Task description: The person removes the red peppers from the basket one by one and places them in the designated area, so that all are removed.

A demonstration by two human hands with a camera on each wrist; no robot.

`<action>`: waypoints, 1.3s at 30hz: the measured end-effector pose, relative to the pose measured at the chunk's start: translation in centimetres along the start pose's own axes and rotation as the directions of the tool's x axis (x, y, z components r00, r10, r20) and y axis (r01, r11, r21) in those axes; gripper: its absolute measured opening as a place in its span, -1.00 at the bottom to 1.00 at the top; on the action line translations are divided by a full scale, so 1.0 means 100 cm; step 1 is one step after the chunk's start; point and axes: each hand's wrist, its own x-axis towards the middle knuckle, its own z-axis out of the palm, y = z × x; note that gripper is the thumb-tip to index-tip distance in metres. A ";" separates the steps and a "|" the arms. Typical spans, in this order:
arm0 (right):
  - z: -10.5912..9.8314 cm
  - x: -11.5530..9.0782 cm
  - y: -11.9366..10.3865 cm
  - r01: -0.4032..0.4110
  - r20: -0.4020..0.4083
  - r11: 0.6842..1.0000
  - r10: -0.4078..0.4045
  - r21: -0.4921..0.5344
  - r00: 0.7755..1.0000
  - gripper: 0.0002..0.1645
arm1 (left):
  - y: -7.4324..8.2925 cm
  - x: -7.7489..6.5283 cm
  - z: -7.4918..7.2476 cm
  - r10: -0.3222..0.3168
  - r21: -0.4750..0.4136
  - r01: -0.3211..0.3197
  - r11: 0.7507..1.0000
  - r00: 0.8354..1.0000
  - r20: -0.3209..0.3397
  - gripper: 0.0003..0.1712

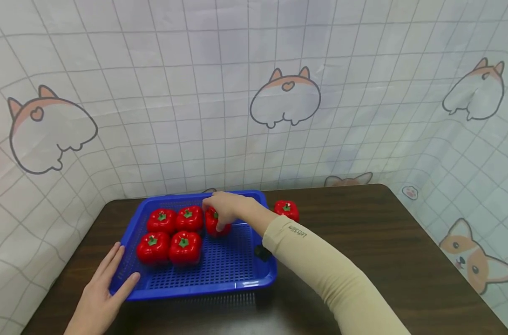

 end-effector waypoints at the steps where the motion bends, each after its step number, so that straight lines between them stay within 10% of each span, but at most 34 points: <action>1: -0.001 0.000 -0.001 0.005 0.000 1.000 -0.005 -0.002 1.000 -0.27 | 0.000 0.000 0.000 0.004 -0.001 -0.004 1.000 1.000 -0.004 -0.10; 39: -0.056 -0.068 0.015 0.133 -0.007 0.991 -0.134 -0.028 0.991 -0.29 | 0.004 -0.003 -0.002 -0.008 0.001 0.008 1.000 1.000 0.006 -0.10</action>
